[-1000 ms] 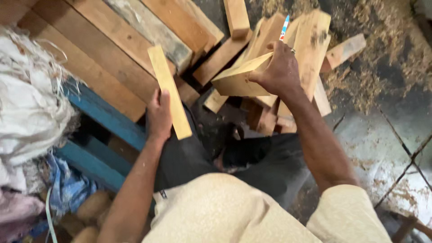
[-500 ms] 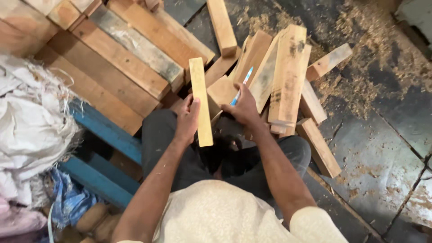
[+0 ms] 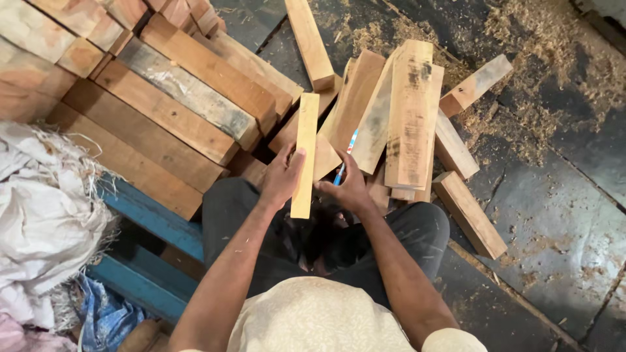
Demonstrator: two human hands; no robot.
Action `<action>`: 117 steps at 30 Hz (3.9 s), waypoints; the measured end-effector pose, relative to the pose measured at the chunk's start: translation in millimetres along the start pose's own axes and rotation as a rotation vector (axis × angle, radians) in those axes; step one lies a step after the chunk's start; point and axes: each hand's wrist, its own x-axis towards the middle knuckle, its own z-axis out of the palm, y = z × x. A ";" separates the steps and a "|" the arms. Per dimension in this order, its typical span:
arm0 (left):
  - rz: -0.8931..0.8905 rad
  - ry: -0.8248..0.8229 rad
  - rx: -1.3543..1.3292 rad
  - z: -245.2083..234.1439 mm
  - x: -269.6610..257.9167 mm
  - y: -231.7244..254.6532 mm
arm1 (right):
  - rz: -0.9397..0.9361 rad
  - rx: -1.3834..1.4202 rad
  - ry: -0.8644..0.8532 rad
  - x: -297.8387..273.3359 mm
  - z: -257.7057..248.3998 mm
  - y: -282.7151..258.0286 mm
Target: The person sits on the floor and marks wooden planks with a blue marker. They pick up a plank, draw a line on it, and place it back on a pile, repeating this process for several pieces of wood.
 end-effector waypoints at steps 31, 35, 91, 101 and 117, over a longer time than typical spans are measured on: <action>-0.091 -0.133 0.097 1.1 2.1 10.0 | -0.032 0.221 0.207 11.3 -15.8 -48.8; -0.101 -0.136 0.078 2.9 1.0 12.4 | -0.017 0.179 0.197 12.1 -17.5 -57.3; -0.125 0.124 -0.520 -52.4 -35.9 -25.1 | -0.028 -0.024 -0.387 52.6 -14.1 -26.6; 0.016 -0.034 -0.434 -8.3 -26.8 -23.4 | 0.070 -0.274 0.415 -22.6 69.5 -6.4; -0.186 -0.117 -0.037 -5.5 -9.1 -11.9 | 0.018 0.489 0.160 15.3 -30.6 6.1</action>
